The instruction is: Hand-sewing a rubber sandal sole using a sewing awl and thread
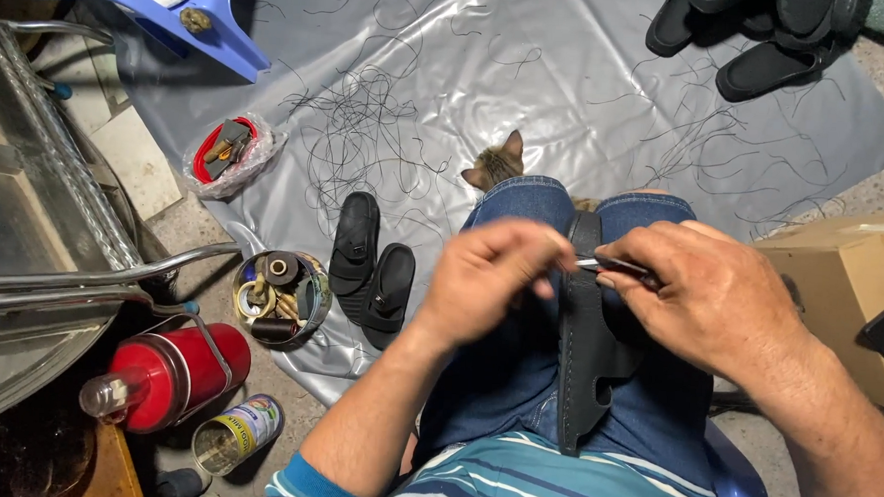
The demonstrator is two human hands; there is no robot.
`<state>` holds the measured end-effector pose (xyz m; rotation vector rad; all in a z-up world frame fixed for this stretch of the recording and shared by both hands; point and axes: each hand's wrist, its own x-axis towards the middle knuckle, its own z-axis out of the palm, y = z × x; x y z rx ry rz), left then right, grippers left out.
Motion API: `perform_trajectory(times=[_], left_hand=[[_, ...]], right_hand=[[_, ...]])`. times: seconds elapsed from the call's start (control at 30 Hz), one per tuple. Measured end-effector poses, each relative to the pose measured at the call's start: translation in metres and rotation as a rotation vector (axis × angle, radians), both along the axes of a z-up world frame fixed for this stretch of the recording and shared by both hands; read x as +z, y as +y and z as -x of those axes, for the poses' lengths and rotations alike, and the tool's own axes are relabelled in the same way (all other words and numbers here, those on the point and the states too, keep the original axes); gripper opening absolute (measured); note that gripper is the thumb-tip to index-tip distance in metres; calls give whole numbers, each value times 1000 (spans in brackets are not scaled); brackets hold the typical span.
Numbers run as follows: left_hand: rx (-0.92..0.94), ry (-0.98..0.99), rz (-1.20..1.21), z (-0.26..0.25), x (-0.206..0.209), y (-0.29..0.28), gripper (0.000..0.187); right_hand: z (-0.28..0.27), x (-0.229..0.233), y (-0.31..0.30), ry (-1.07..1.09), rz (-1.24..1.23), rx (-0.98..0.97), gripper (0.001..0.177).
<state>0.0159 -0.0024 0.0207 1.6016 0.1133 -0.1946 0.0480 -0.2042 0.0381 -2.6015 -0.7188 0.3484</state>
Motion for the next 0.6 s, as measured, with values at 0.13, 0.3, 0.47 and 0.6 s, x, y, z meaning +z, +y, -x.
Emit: perform_trajectory(times=[0.13, 0.3, 0.47, 0.6], left_hand=[[176, -19, 37, -11, -14, 20, 56], [-213, -301, -512, 18, -33, 7, 40], [-97, -477, -565, 16, -38, -26, 23], [-146, -629, -559, 11, -38, -58, 19]], right_hand=[[4, 5, -7, 54, -128, -135, 20], [11, 15, -23, 224, -65, -399, 29], [21, 20, -50, 156, -90, -455, 31], [29, 24, -69, 131, -157, -511, 30]])
